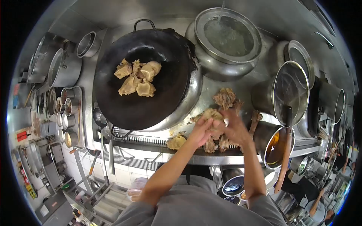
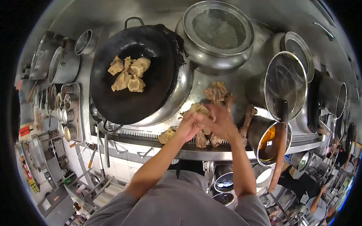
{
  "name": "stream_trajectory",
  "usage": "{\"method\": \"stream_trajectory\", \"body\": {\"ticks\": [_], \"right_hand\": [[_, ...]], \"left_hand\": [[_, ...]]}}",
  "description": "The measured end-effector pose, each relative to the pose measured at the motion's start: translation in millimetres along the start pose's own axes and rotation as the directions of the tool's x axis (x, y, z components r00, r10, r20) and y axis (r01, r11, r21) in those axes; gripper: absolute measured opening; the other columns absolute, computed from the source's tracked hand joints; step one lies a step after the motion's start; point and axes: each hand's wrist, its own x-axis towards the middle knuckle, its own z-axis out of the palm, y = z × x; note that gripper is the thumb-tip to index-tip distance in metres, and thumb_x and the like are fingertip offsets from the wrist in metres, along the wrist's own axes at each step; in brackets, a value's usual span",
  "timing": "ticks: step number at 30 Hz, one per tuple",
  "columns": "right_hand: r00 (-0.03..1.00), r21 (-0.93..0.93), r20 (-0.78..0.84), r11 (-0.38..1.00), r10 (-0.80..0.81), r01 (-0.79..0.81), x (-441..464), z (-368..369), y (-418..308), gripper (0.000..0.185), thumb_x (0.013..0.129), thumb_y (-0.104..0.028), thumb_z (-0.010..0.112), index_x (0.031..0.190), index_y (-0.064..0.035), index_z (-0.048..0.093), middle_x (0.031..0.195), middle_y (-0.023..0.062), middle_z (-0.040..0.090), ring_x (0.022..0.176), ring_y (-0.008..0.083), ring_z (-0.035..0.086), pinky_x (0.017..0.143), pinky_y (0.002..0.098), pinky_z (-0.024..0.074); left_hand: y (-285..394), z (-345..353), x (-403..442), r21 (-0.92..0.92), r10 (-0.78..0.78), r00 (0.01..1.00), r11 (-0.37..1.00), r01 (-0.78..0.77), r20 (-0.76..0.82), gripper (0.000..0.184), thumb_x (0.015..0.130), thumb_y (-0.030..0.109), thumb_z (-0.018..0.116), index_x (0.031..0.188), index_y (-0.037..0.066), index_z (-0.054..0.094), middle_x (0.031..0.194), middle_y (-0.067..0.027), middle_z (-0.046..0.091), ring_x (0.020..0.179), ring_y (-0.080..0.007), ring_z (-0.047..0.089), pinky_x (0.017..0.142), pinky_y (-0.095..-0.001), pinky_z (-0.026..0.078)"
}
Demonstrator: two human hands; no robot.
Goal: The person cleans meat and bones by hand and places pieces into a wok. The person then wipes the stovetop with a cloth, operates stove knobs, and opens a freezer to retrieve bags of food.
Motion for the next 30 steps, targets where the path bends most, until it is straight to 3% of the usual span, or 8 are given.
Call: {"method": "stream_trajectory", "body": {"ticks": [4, 8, 12, 14, 19, 23, 25, 30], "right_hand": [[0.769, -0.155, -0.598, 0.974, -0.227, 0.166, 86.6, -67.2, 1.7, 0.043, 0.086, -0.037, 0.066, 0.107, 0.0012, 0.063, 0.098, 0.0199, 0.063, 0.095, 0.0345, 0.061, 0.083, 0.0385, 0.0475], [0.688, -0.221, -0.689, 0.97, -0.229, 0.101, 218.2, -115.5, 26.6, 0.039, 0.086, -0.034, 0.065, 0.102, 0.0013, 0.064, 0.097, 0.0212, 0.063, 0.097, 0.0359, 0.061, 0.084, 0.0399, 0.0488], [0.789, -0.453, -0.587, 0.881, -0.181, -0.135, 291.0, -132.4, 75.9, 0.039, 0.087, -0.035, 0.063, 0.101, 0.0008, 0.065, 0.091, 0.0194, 0.066, 0.088, 0.0314, 0.065, 0.078, 0.0374, 0.0526], [0.952, 0.627, 0.293, 0.732, 0.093, -0.265, 271.9, -152.3, 63.2, 0.037, 0.088, -0.033, 0.061, 0.1, 0.0019, 0.067, 0.088, 0.0149, 0.069, 0.077, 0.0238, 0.068, 0.073, 0.0358, 0.0552], [0.842, 0.156, 0.537, 0.973, 0.062, -0.171, 178.6, -131.6, -24.0, 0.031, 0.086, -0.023, 0.06, 0.095, 0.0053, 0.068, 0.083, 0.0135, 0.07, 0.073, 0.0197, 0.068, 0.066, 0.0332, 0.0551], [0.985, -0.148, 0.08, 0.975, -0.154, 0.165, 177.3, -111.6, -15.9, 0.027, 0.083, -0.021, 0.06, 0.09, 0.004, 0.067, 0.077, 0.0165, 0.068, 0.071, 0.0236, 0.068, 0.067, 0.0357, 0.0551], [0.774, -0.39, -0.462, 0.883, -0.434, 0.262, 214.9, -114.2, 15.0, 0.033, 0.082, -0.025, 0.063, 0.094, 0.0046, 0.067, 0.076, 0.0196, 0.066, 0.07, 0.0246, 0.067, 0.069, 0.0368, 0.0532], [0.987, 0.322, -0.158, 0.946, 0.019, 0.033, 264.2, -137.7, 50.5, 0.035, 0.087, -0.029, 0.061, 0.09, 0.0045, 0.068, 0.082, 0.0179, 0.069, 0.071, 0.0253, 0.068, 0.063, 0.0371, 0.0534]], "left_hand": [[11.1, 18.9, 50.1, -0.064, 0.031, 0.999, 0.997, -0.032, -0.013, 0.029, 0.099, 0.024, 0.048, 0.124, 0.01, 0.052, 0.113, -0.0085, 0.064, 0.097, -0.0246, 0.066, 0.081, -0.043, 0.057], [32.1, 53.1, 67.0, 0.091, 0.036, 0.999, 0.995, -0.034, -0.014, 0.035, 0.097, 0.021, 0.053, 0.13, 0.01, 0.044, 0.121, -0.0089, 0.06, 0.107, -0.0248, 0.062, 0.085, -0.0449, 0.056], [35.9, 58.2, 94.4, 0.001, 0.108, 0.994, 0.994, -0.108, 0.018, 0.047, 0.091, 0.018, 0.063, 0.131, 0.011, 0.04, 0.12, -0.0081, 0.058, 0.108, -0.0262, 0.061, 0.088, -0.0472, 0.054], [45.2, 61.3, 106.9, 0.009, 0.131, 0.991, 0.991, -0.131, -0.036, 0.044, 0.091, 0.015, 0.063, 0.128, 0.009, 0.041, 0.119, -0.0086, 0.058, 0.108, -0.0262, 0.061, 0.089, -0.0478, 0.053], [52.4, 57.7, 147.9, 0.131, 0.091, 0.986, 0.989, -0.072, -0.14, 0.045, 0.093, 0.021, 0.06, 0.13, 0.006, 0.04, 0.125, -0.0106, 0.052, 0.11, -0.0246, 0.059, 0.083, -0.0446, 0.054], [62.0, 63.9, 140.4, 0.184, 0.005, 0.988, 0.983, 0.024, -0.154, 0.053, 0.091, 0.034, 0.064, 0.129, 0.003, 0.043, 0.13, -0.0119, 0.048, 0.109, -0.0266, 0.059, 0.08, -0.0402, 0.056], [54.4, 58.8, 134.3, 0.204, -0.021, 0.979, 0.977, 0.064, -0.205, 0.058, 0.088, 0.037, 0.067, 0.128, 0.002, 0.044, 0.126, -0.012, 0.051, 0.106, -0.0271, 0.06, 0.078, -0.039, 0.057], [34.0, 39.2, 133.6, 0.283, 0.158, 0.929, 0.957, -0.061, -0.335, 0.055, 0.081, 0.038, 0.075, 0.111, -0.003, 0.054, 0.103, -0.0103, 0.062, 0.086, -0.0231, 0.067, 0.068, -0.0344, 0.059]]}}
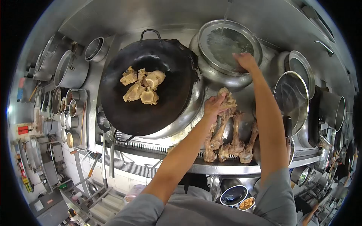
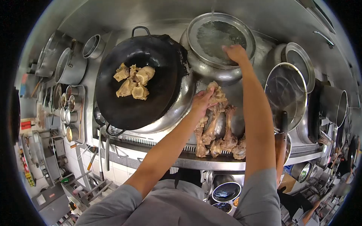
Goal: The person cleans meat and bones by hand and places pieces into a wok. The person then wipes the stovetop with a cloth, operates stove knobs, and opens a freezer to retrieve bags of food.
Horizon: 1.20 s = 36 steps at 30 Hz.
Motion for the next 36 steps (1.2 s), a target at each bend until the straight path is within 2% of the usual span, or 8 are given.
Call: {"method": "stream_trajectory", "body": {"ticks": [6, 12, 14, 15, 17, 21, 30, 36], "right_hand": [[0.815, -0.192, 0.534, 0.971, 0.226, -0.144, -77.5, 4.0, -48.4, 0.034, 0.086, -0.029, 0.063, 0.088, 0.0039, 0.069, 0.073, 0.0112, 0.067, 0.063, 0.0209, 0.066, 0.059, 0.0311, 0.0547], [0.939, -0.396, -0.237, 0.908, -0.25, 0.141, -168.1, 83.5, 40.3, 0.034, 0.088, -0.025, 0.062, 0.116, -0.0064, 0.059, 0.1, 0.0195, 0.062, 0.091, 0.0296, 0.064, 0.079, 0.0415, 0.0514], [0.844, -0.324, -0.459, 0.937, -0.277, 0.132, -183.5, 107.7, 43.7, 0.039, 0.089, -0.024, 0.062, 0.124, -0.0092, 0.056, 0.107, 0.0216, 0.061, 0.098, 0.0313, 0.062, 0.083, 0.0448, 0.0502], [0.865, 0.282, -0.502, 0.947, 0.012, 0.151, -190.8, 118.8, 41.2, 0.046, 0.088, -0.024, 0.063, 0.129, -0.01, 0.049, 0.113, 0.0213, 0.058, 0.102, 0.0314, 0.061, 0.085, 0.0436, 0.0498], [0.926, 0.905, -0.267, 0.4, 0.266, 0.146, -194.8, 115.9, 54.9, 0.055, 0.088, -0.025, 0.061, 0.135, -0.0087, 0.039, 0.124, 0.0207, 0.053, 0.111, 0.0339, 0.056, 0.094, 0.0455, 0.0469], [0.998, 0.988, -0.062, -0.143, 0.016, 0.064, -186.9, 104.8, 90.8, 0.044, 0.089, -0.02, 0.047, 0.131, -0.0064, 0.041, 0.134, 0.0213, 0.048, 0.12, 0.0379, 0.05, 0.101, 0.0571, 0.0393], [0.93, 0.951, -0.006, 0.289, 0.367, -0.108, -206.1, 95.3, 76.1, 0.042, 0.1, -0.037, 0.043, 0.125, -0.0032, 0.047, 0.125, 0.0165, 0.054, 0.111, 0.0336, 0.058, 0.09, 0.0497, 0.0502], [0.993, 0.905, 0.097, 0.411, 0.059, -0.113, -197.7, 115.6, -12.2, 0.046, 0.1, -0.033, 0.043, 0.135, -0.002, 0.041, 0.123, 0.0148, 0.057, 0.11, 0.0287, 0.059, 0.094, 0.044, 0.0481]], "left_hand": [[8.1, 2.0, 16.5, 0.045, 0.02, 0.993, 0.999, -0.026, 0.115, 0.038, 0.081, 0.03, 0.076, 0.099, 0.001, 0.061, 0.095, -0.008, 0.066, 0.084, -0.0204, 0.066, 0.076, -0.036, 0.058], [26.0, 26.6, -12.9, 0.491, 0.083, 0.996, 0.867, -0.091, 0.037, 0.018, 0.084, 0.014, 0.069, 0.096, 0.0, 0.066, 0.098, -0.0104, 0.066, 0.088, -0.0214, 0.064, 0.075, -0.0348, 0.051], [2.7, 27.9, -17.1, 0.683, 0.733, 0.659, 0.396, -0.614, 0.168, 0.018, 0.079, 0.003, 0.063, 0.097, 0.001, 0.065, 0.097, -0.0145, 0.066, 0.084, -0.0331, 0.062, 0.073, -0.0417, 0.048], [7.2, 34.4, -35.7, 0.687, 0.683, 0.697, 0.399, -0.607, 0.218, 0.028, 0.076, -0.001, 0.061, 0.103, 0.001, 0.063, 0.103, -0.0178, 0.063, 0.095, -0.0382, 0.06, 0.081, -0.0418, 0.047], [-0.9, 30.7, -54.0, 0.657, 0.679, 0.624, 0.272, -0.703, 0.386, 0.028, 0.079, 0.001, 0.062, 0.107, 0.003, 0.064, 0.109, -0.0169, 0.063, 0.097, -0.0358, 0.061, 0.082, -0.0393, 0.049], [-11.7, 13.4, -98.6, 0.558, 0.55, 0.569, 0.21, -0.803, 0.611, 0.031, 0.085, 0.003, 0.061, 0.115, 0.006, 0.062, 0.114, -0.0145, 0.063, 0.102, -0.0309, 0.062, 0.087, -0.0354, 0.049], [-4.1, -74.8, -146.6, 0.647, 0.506, 0.665, 0.246, -0.721, 0.549, 0.019, 0.087, 0.005, 0.061, 0.106, 0.003, 0.064, 0.106, -0.0137, 0.064, 0.093, -0.0275, 0.065, 0.077, -0.0332, 0.052], [-12.5, -201.4, -192.7, 0.962, 0.339, 0.91, 0.047, -0.269, 0.237, 0.045, 0.073, 0.016, 0.075, 0.114, 0.005, 0.059, 0.109, -0.0185, 0.059, 0.1, -0.0373, 0.058, 0.088, -0.0431, 0.048]]}}
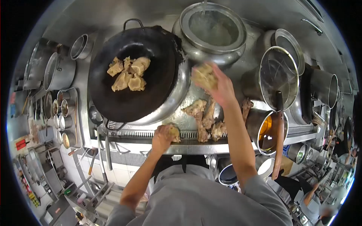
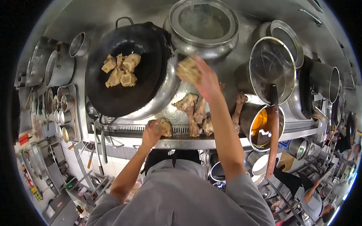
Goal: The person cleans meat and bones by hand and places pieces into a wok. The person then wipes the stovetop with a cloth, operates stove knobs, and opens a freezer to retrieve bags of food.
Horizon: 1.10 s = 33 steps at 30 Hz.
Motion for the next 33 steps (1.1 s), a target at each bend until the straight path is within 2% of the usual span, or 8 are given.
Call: {"method": "stream_trajectory", "body": {"ticks": [13, 16, 18, 22, 25, 26, 28, 33], "right_hand": [[0.969, -0.574, 0.078, 0.784, -0.235, 0.236, 26.0, 54.1, -14.5, 0.065, 0.084, -0.026, 0.07, 0.138, -0.0057, 0.041, 0.133, 0.0139, 0.05, 0.119, 0.0227, 0.051, 0.097, 0.0389, 0.0425], [0.775, -0.93, 0.2, 0.133, -0.6, 0.344, 69.1, 18.2, -57.2, 0.061, 0.079, -0.032, 0.071, 0.127, 0.0, 0.05, 0.122, 0.0187, 0.057, 0.113, 0.0293, 0.056, 0.096, 0.0369, 0.0447], [0.792, -0.97, 0.244, -0.133, -0.559, 0.205, 108.4, -6.0, -92.3, 0.056, 0.081, -0.035, 0.068, 0.125, -0.0019, 0.054, 0.124, 0.0176, 0.057, 0.116, 0.0309, 0.055, 0.097, 0.0379, 0.0444], [0.854, -0.905, 0.212, -0.425, -0.475, -0.012, 173.8, -46.4, -110.3, 0.056, 0.08, -0.032, 0.068, 0.12, 0.005, 0.054, 0.108, 0.0214, 0.063, 0.107, 0.0353, 0.058, 0.097, 0.0375, 0.0451], [0.931, -0.76, 0.063, -0.622, -0.359, -0.188, 213.0, -67.8, -105.7, 0.047, 0.088, -0.036, 0.06, 0.115, 0.0025, 0.059, 0.115, 0.0195, 0.063, 0.108, 0.0319, 0.061, 0.088, 0.039, 0.0495], [0.927, -0.76, 0.068, -0.621, -0.368, -0.191, 218.4, -71.4, -107.9, 0.047, 0.088, -0.036, 0.06, 0.115, 0.0025, 0.059, 0.115, 0.0195, 0.063, 0.108, 0.0319, 0.061, 0.088, 0.039, 0.0495], [0.993, -0.743, -0.116, 0.664, 0.004, -0.089, 209.1, -68.2, -112.6, 0.033, 0.088, -0.029, 0.061, 0.097, 0.0025, 0.066, 0.094, 0.0174, 0.067, 0.081, 0.0258, 0.067, 0.075, 0.0339, 0.055], [0.834, -0.818, 0.154, 0.542, 0.529, -0.193, 132.3, -2.8, -137.7, 0.028, 0.088, -0.027, 0.06, 0.085, 0.0005, 0.067, 0.08, 0.0124, 0.068, 0.067, 0.0211, 0.067, 0.06, 0.0292, 0.0557]], "left_hand": [[-8.9, 32.5, 16.1, 0.272, -0.016, 0.976, 0.961, -0.045, 0.216, 0.092, 0.062, 0.019, 0.081, 0.142, 0.023, 0.036, 0.112, -0.0166, 0.062, 0.092, -0.0366, 0.064, 0.084, -0.0435, 0.052], [-7.0, 35.2, 21.7, 0.054, -0.152, 0.883, 0.988, 0.143, 0.443, 0.08, 0.074, 0.018, 0.074, 0.144, 0.018, 0.036, 0.116, -0.0132, 0.062, 0.098, -0.0319, 0.063, 0.085, -0.04, 0.052], [-17.4, 40.8, 21.0, -0.541, -0.053, 0.802, 0.712, 0.448, 0.596, 0.067, 0.08, 0.018, 0.071, 0.141, 0.013, 0.042, 0.116, -0.0106, 0.062, 0.099, -0.0248, 0.063, 0.083, -0.0348, 0.053], [15.4, 22.3, 8.8, -0.731, -0.017, 0.731, 0.017, 0.682, 0.682, 0.05, 0.09, 0.01, 0.062, 0.135, 0.0, 0.044, 0.111, -0.0113, 0.062, 0.098, -0.0212, 0.062, 0.082, -0.0348, 0.053], [33.7, 17.9, 13.4, -0.755, 0.051, 0.762, -0.112, 0.646, 0.645, 0.042, 0.095, 0.021, 0.056, 0.13, 0.001, 0.047, 0.11, -0.0111, 0.061, 0.096, -0.0218, 0.062, 0.078, -0.0358, 0.053], [40.6, 17.1, 19.0, -0.769, 0.118, 0.79, -0.186, 0.612, 0.601, 0.041, 0.096, 0.026, 0.054, 0.128, 0.001, 0.047, 0.11, -0.0111, 0.061, 0.095, -0.0216, 0.062, 0.077, -0.0355, 0.053], [70.3, 8.2, 36.6, -0.802, 0.114, 0.806, -0.09, 0.591, 0.581, 0.047, 0.097, 0.042, 0.047, 0.126, 0.006, 0.048, 0.109, -0.0081, 0.06, 0.09, -0.0201, 0.059, 0.074, -0.0329, 0.05], [112.6, 8.5, 119.4, -0.824, 0.046, 0.831, -0.105, 0.556, 0.555, 0.05, 0.097, 0.05, 0.044, 0.123, 0.009, 0.051, 0.1, -0.0073, 0.061, 0.083, -0.0192, 0.058, 0.066, -0.0286, 0.047]]}}
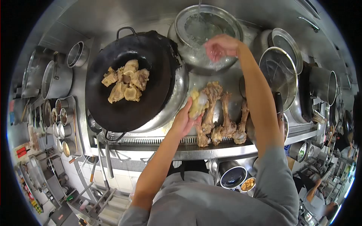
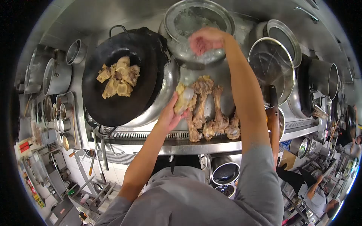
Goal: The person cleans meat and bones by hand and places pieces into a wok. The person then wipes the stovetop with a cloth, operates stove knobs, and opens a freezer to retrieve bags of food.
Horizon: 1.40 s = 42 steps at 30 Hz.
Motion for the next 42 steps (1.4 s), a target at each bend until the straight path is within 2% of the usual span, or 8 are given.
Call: {"method": "stream_trajectory", "body": {"ticks": [7, 17, 20, 22, 28, 31, 33, 42], "right_hand": [[0.815, -0.786, -0.204, 0.587, -0.542, 0.194, -36.5, 83.8, 52.6, 0.026, 0.085, -0.019, 0.063, 0.104, -0.0013, 0.067, 0.09, 0.0134, 0.069, 0.085, 0.0214, 0.068, 0.075, 0.0313, 0.0544], [0.228, -0.897, -0.442, 0.422, -0.868, -0.133, 44.1, -38.4, 55.8, 0.031, 0.083, -0.02, 0.065, 0.106, 0.0003, 0.065, 0.094, 0.0222, 0.064, 0.091, 0.0364, 0.064, 0.079, 0.0401, 0.0514], [0.529, -0.713, -0.695, 0.563, -0.488, -0.418, 55.7, -58.3, 52.9, 0.032, 0.085, -0.026, 0.065, 0.101, 0.0011, 0.065, 0.085, 0.0201, 0.065, 0.082, 0.0339, 0.066, 0.075, 0.0411, 0.0533], [0.98, 0.096, -0.179, 0.993, 0.086, -0.07, 37.5, -55.8, 29.5, 0.035, 0.086, -0.032, 0.065, 0.097, 0.002, 0.066, 0.084, 0.0174, 0.067, 0.078, 0.0286, 0.068, 0.069, 0.039, 0.0553], [0.989, -0.552, -0.069, 0.831, -0.133, 0.073, -32.3, 47.4, 26.1, 0.028, 0.091, -0.026, 0.061, 0.106, -0.0033, 0.067, 0.091, 0.0113, 0.07, 0.083, 0.0203, 0.068, 0.07, 0.0336, 0.0546], [0.626, -0.816, -0.396, 0.571, -0.671, 0.095, -71.9, 105.1, 48.0, 0.029, 0.089, -0.021, 0.062, 0.112, -0.0037, 0.065, 0.1, 0.0124, 0.068, 0.095, 0.023, 0.066, 0.077, 0.0342, 0.0538], [0.537, -0.784, -0.473, 0.612, -0.699, 0.107, -96.8, 130.0, 66.8, 0.031, 0.085, -0.014, 0.064, 0.113, -0.001, 0.063, 0.105, 0.0152, 0.065, 0.095, 0.0256, 0.065, 0.077, 0.0336, 0.0537], [0.423, -0.467, -0.84, 0.85, -0.341, -0.243, -187.5, 193.4, 228.7, 0.025, 0.082, -0.007, 0.064, 0.106, 0.0021, 0.064, 0.093, 0.0181, 0.067, 0.082, 0.0295, 0.068, 0.072, 0.0358, 0.0538]], "left_hand": [[28.9, 29.0, 88.6, -0.077, 0.025, 0.994, 0.997, -0.033, -0.104, 0.035, 0.097, 0.039, 0.052, 0.114, 0.008, 0.055, 0.1, -0.0097, 0.062, 0.085, -0.0207, 0.061, 0.069, -0.0308, 0.052], [-0.1, 42.5, 81.9, 0.266, 0.133, 0.976, 0.96, -0.084, -0.171, 0.036, 0.092, 0.033, 0.063, 0.117, 0.007, 0.059, 0.098, -0.0038, 0.064, 0.077, -0.0133, 0.06, 0.066, -0.0263, 0.052], [2.4, 33.6, 91.1, 0.19, 0.107, 0.958, 0.98, -0.057, -0.265, 0.037, 0.091, 0.035, 0.064, 0.116, 0.009, 0.059, 0.101, -0.0026, 0.063, 0.084, -0.0133, 0.059, 0.068, -0.0317, 0.054], [17.6, 29.9, 96.0, 0.12, 0.107, 0.955, 0.99, -0.077, -0.278, 0.037, 0.09, 0.035, 0.064, 0.116, 0.009, 0.059, 0.102, -0.0023, 0.063, 0.088, -0.0142, 0.06, 0.068, -0.0337, 0.054], [53.3, 32.2, 113.1, 0.301, 0.123, 0.992, 0.947, -0.111, -0.022, 0.035, 0.091, 0.027, 0.063, 0.116, 0.004, 0.057, 0.104, -0.0076, 0.063, 0.088, -0.02, 0.062, 0.071, -0.0374, 0.056], [71.6, 64.6, 89.0, 0.51, 0.223, 0.971, 0.847, -0.149, -0.085, 0.038, 0.091, 0.027, 0.063, 0.121, 0.005, 0.058, 0.105, -0.0105, 0.064, 0.088, -0.0235, 0.063, 0.073, -0.0376, 0.054], [79.7, 66.2, 80.5, 0.982, 0.483, 0.855, -0.061, -0.181, 0.187, 0.041, 0.089, 0.027, 0.064, 0.125, 0.009, 0.058, 0.107, -0.014, 0.063, 0.091, -0.0287, 0.063, 0.078, -0.0373, 0.052], [163.7, 39.6, -38.6, 0.896, 0.652, 0.621, -0.38, -0.229, 0.436, 0.044, 0.087, 0.027, 0.065, 0.129, 0.013, 0.057, 0.119, -0.0168, 0.057, 0.108, -0.0313, 0.057, 0.091, -0.0379, 0.047]]}}
